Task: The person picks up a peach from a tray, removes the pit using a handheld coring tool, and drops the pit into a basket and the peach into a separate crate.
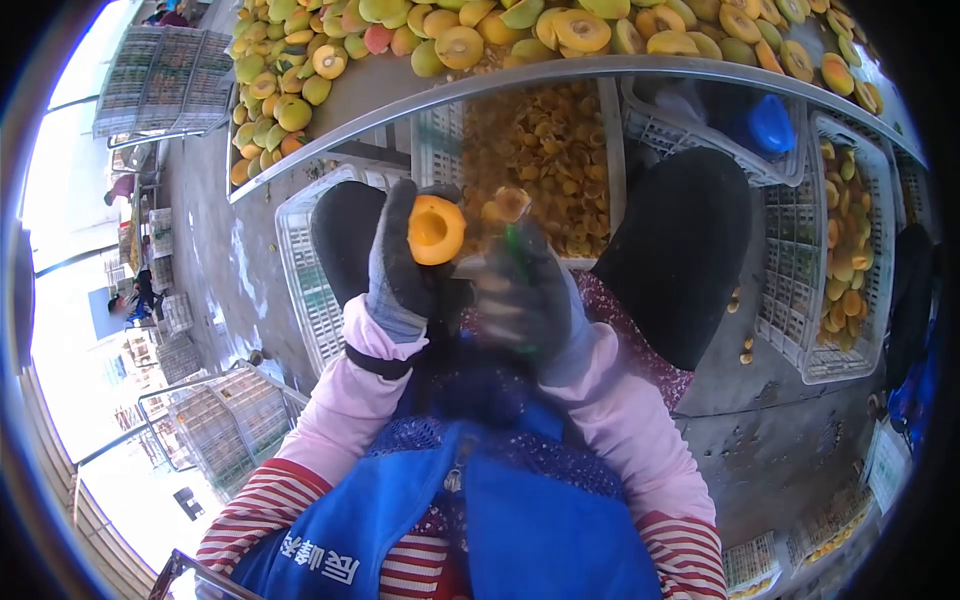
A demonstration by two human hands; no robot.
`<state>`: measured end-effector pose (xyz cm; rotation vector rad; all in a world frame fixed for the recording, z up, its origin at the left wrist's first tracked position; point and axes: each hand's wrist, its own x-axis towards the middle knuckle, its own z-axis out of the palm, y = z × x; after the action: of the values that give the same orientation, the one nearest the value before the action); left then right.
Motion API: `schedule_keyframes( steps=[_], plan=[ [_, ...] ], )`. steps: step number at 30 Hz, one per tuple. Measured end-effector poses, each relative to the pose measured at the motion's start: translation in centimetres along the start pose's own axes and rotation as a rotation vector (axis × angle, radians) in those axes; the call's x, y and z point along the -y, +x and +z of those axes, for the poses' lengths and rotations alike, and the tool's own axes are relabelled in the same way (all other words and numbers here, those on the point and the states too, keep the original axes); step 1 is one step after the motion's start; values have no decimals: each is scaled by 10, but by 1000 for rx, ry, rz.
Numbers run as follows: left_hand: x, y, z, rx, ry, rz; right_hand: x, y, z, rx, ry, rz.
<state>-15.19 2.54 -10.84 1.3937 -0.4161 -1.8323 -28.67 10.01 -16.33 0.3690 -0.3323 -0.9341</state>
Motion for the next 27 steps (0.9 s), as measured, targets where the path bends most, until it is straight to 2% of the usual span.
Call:
schedule_keyframes(
  steps=[1, 2, 3, 5, 6, 7, 8, 10, 11, 12, 13, 15, 16, 18, 21, 24, 25, 26, 27],
  plan=[
    [-6, -2, -5, 110, 16, 146, 2, -1, -12, -45, 12, 17],
    [-8, 2, -22, 113, 213, 380, 6, 1, -20, -85, 17, 37],
    [-18, -1, -35, 86, 330, 568, 2, 1, -7, -188, -147, 26],
    [-54, -6, -71, -74, 504, 882, -4, -1, 7, -302, -217, -32],
    [-75, -5, -94, -196, 681, 942, -2, -1, 13, -351, -261, -70],
    [-98, -5, -114, -366, 1018, 881, 0, -2, 10, -335, -228, -71],
    [-115, 0, -136, -533, 1554, 904, 2, -3, 7, -335, -206, -59],
    [-127, 6, -130, -909, 1990, 555, 3, 5, 11, -338, -157, -24],
    [-130, 14, -122, -766, 1826, 764, 0, 6, 19, -540, -404, -80],
    [-128, 19, -90, -617, 1649, 945, -1, 11, 18, -538, -413, -82],
    [-125, 34, -63, -520, 1495, 880, -1, 14, 16, -541, -423, -76],
    [-127, 70, -7, -258, 1597, 850, 3, 17, 11, -537, -431, -68],
    [-125, 101, 13, -269, 1729, 811, 6, 16, 7, -531, -401, -82],
    [-118, 157, 40, -157, 1986, 826, 12, 13, 0, -519, -337, -114],
    [-114, 203, 56, -164, 2096, 656, 21, 11, -2, -570, -351, -172],
    [-124, 210, 29, 88, 1798, 692, 25, 9, 13, -540, -475, -194],
    [-122, 204, 20, 67, 1701, 732, 27, 9, 19, -507, -519, -181],
    [-115, 191, 9, 248, 1160, 584, 29, 7, 27, -476, -560, -172],
    [-106, 148, 26, 331, 807, 510, 30, 5, 32, -449, -603, -164]
  ],
)
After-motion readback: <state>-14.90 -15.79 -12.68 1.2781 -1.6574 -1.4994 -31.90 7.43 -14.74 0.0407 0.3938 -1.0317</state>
